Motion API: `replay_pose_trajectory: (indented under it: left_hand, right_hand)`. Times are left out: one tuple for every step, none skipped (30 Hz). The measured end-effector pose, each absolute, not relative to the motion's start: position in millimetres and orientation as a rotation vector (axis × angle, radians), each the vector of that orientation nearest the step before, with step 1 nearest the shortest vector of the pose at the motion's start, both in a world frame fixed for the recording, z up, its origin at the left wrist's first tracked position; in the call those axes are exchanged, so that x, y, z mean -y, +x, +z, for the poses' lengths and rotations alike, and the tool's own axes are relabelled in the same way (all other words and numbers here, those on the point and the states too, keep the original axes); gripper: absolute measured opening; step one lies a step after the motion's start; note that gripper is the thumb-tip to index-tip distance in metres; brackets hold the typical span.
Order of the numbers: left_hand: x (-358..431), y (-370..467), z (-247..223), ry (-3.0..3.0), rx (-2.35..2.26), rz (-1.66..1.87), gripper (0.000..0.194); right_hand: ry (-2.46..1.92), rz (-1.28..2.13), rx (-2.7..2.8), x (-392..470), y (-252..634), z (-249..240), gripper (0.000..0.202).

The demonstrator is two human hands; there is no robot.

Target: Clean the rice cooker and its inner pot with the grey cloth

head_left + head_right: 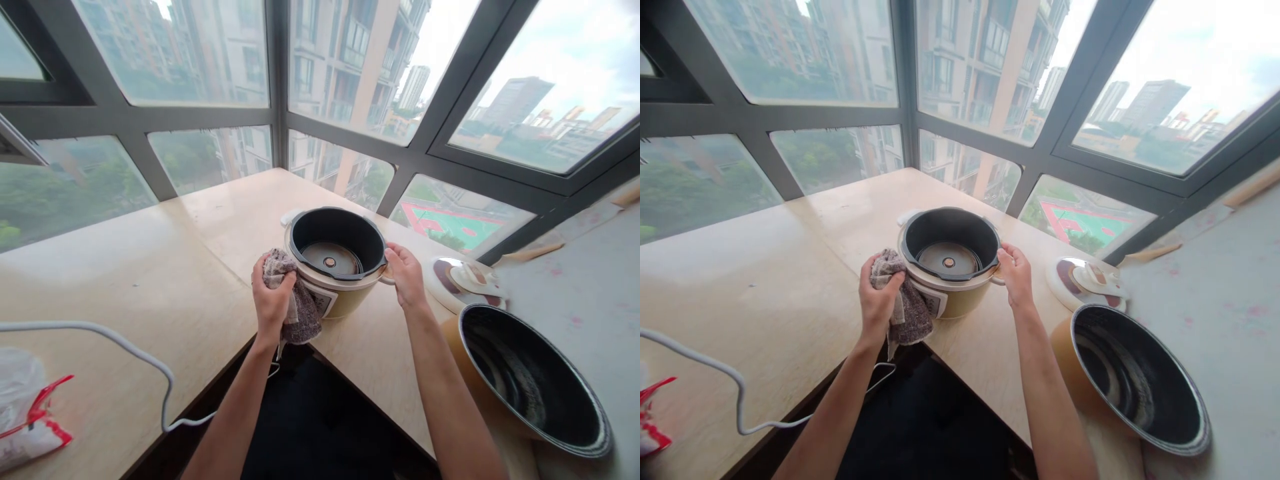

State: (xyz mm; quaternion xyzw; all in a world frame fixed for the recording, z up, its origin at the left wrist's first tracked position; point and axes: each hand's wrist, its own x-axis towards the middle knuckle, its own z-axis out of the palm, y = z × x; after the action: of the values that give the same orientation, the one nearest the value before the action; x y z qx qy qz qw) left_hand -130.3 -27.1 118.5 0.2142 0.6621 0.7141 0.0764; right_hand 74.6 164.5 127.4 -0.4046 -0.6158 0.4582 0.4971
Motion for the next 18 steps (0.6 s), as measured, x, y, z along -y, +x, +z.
replay_pose_trajectory:
  left_hand:
    - [23.7,-136.6,119.2,0.585,-1.945,2.127,0.057]
    - [20.2,-143.1,119.8,0.532,-1.912,2.113,0.055]
    - [16.6,-149.5,120.1,0.48,-1.887,2.1,0.054]
    - [13.1,-155.6,119.9,0.433,-1.869,2.088,0.053]
    - [9.9,-161.2,118.9,0.391,-1.852,2.074,0.052]
    - [7.1,-166.2,117.2,0.361,-1.832,2.06,0.051]
    - [4.9,-170.3,114.7,0.344,-1.809,2.047,0.051]
    - [3.3,-173.5,111.6,0.341,-1.783,2.039,0.051]
    - [2.2,-175.9,107.8,0.347,-1.753,2.04,0.052]
    - [1.6,-177.5,103.6,0.365,-1.72,2.046,0.053]
    - [1.4,-178.6,99.1,0.391,-1.691,2.059,0.054]
    - [1.4,-179.4,94.4,0.426,-1.666,2.074,0.054]
    - [1.5,-180.1,89.6,0.459,-1.64,2.085,0.055]
    - [1.7,-180.7,84.9,0.489,-1.612,2.093,0.056]
    - [2.1,-181.3,80.1,0.508,-1.586,2.096,0.058]
    - [2.6,-181.7,75.3,0.518,-1.562,2.095,0.061]
    - [3.4,-181.7,70.4,0.522,-1.543,2.091,0.063]
    - [4.6,-181.1,65.4,0.524,-1.532,2.087,0.065]
  right_hand:
    - [-0.982,1.116,1.475,-164.2,74.5,127.6,0.049]
    - [-0.986,1.131,1.452,-163.8,74.4,128.2,0.049]
    - [-0.987,1.147,1.431,-163.4,74.2,128.8,0.049]
    - [-0.985,1.156,1.421,-163.1,74.1,129.5,0.05]
    - [-0.983,1.162,1.414,-163.0,74.0,130.2,0.05]
    - [-0.981,1.166,1.408,-163.0,74.1,130.7,0.051]
    - [-0.977,1.169,1.407,-163.3,74.3,131.1,0.051]
    - [-0.974,1.169,1.412,-163.8,74.6,131.4,0.052]
    - [-0.971,1.167,1.424,-164.4,75.2,131.6,0.052]
    - [-0.969,1.163,1.44,-165.1,76.0,131.6,0.054]
    - [-0.968,1.159,1.459,-165.9,77.0,131.6,0.055]
    - [-0.968,1.156,1.479,-166.7,78.0,131.5,0.057]
    - [-0.97,1.151,1.496,-167.5,79.1,131.3,0.059]
    - [-0.971,1.146,1.511,-168.3,80.1,131.1,0.061]
    - [-0.97,1.14,1.522,-169.2,81.0,130.9,0.062]
    - [-0.968,1.134,1.528,-170.2,81.8,130.5,0.063]
    - [-0.967,1.127,1.529,-171.4,82.3,130.2,0.065]
    - [-0.966,1.122,1.527,-172.9,82.6,129.8,0.065]
